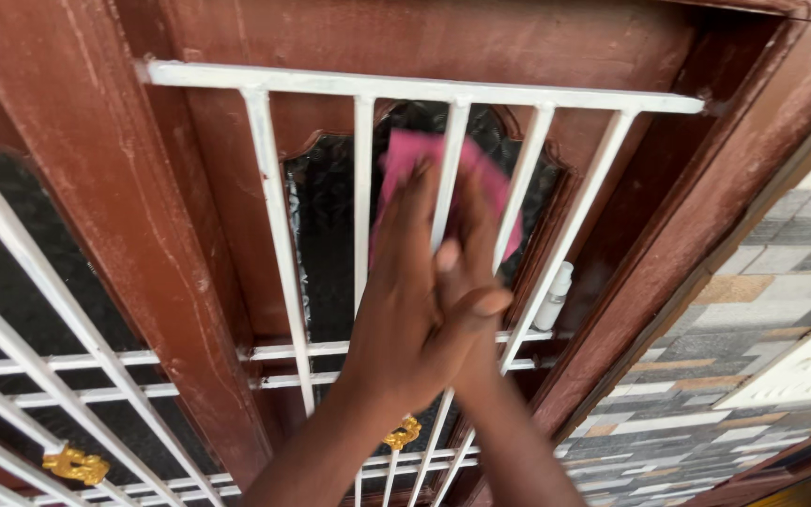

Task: The person wipes a decorative metal grill on a door with a pink cloth, handling a small bottle of cleaning liquid to apply it to the cloth.

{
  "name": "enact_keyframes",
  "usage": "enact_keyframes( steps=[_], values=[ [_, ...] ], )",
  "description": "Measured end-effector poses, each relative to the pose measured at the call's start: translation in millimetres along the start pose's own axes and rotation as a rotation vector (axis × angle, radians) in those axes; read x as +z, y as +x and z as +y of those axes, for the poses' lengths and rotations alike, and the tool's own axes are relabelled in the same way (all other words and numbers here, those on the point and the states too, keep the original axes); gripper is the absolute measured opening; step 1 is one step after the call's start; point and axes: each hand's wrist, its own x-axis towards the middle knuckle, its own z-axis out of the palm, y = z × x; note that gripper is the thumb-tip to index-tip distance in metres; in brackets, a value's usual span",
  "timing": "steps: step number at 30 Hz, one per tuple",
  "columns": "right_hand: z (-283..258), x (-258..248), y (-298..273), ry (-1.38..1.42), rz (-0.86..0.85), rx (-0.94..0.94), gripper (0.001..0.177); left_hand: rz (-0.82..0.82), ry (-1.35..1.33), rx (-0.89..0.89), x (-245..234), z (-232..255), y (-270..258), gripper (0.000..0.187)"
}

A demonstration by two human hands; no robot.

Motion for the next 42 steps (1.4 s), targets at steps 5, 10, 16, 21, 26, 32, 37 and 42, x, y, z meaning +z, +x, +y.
enact_keyframes(
  steps=[5,10,16,21,26,32,37,42],
  values=[
    [-16.7,-5.5,35.8,0.114,-0.104,0.016,0.085,-0.02,-0.197,-0.035,-11.6,2.4,31.0,0.11],
    [-0.5,-6.4,-5.5,0.039,-0.115,0.127,0.083,-0.058,-0.164,-0.092,-4.1,-5.5,-0.2,0.111],
    [5.7,-3.1,-61.2,-0.019,-0.081,0.319,0.071,-0.226,-0.329,-0.365,12.9,-31.1,-57.2,0.123],
    [9.0,-9.5,-71.5,0.03,-0.073,0.152,0.058,-0.128,-0.348,-0.104,24.6,-60.6,-77.6,0.116],
    [23.2,-20.6,-77.3,-0.21,-0.081,0.126,0.052,-0.149,-0.193,-0.099,41.4,-81.4,-83.9,0.11],
    [31.7,-73.0,-84.1,-0.733,0.396,-0.079,0.018,-0.08,0.034,-0.01,52.6,-88.7,-88.2,0.1],
    [38.0,-97.9,-61.9,-0.742,0.302,0.301,0.046,-0.086,0.097,-0.016,53.3,-82.7,-82.7,0.102],
    [58.0,-107.9,-62.4,-1.087,0.11,0.251,0.049,-0.086,0.142,-0.013,55.4,-79.5,-82.0,0.104]
  ],
)
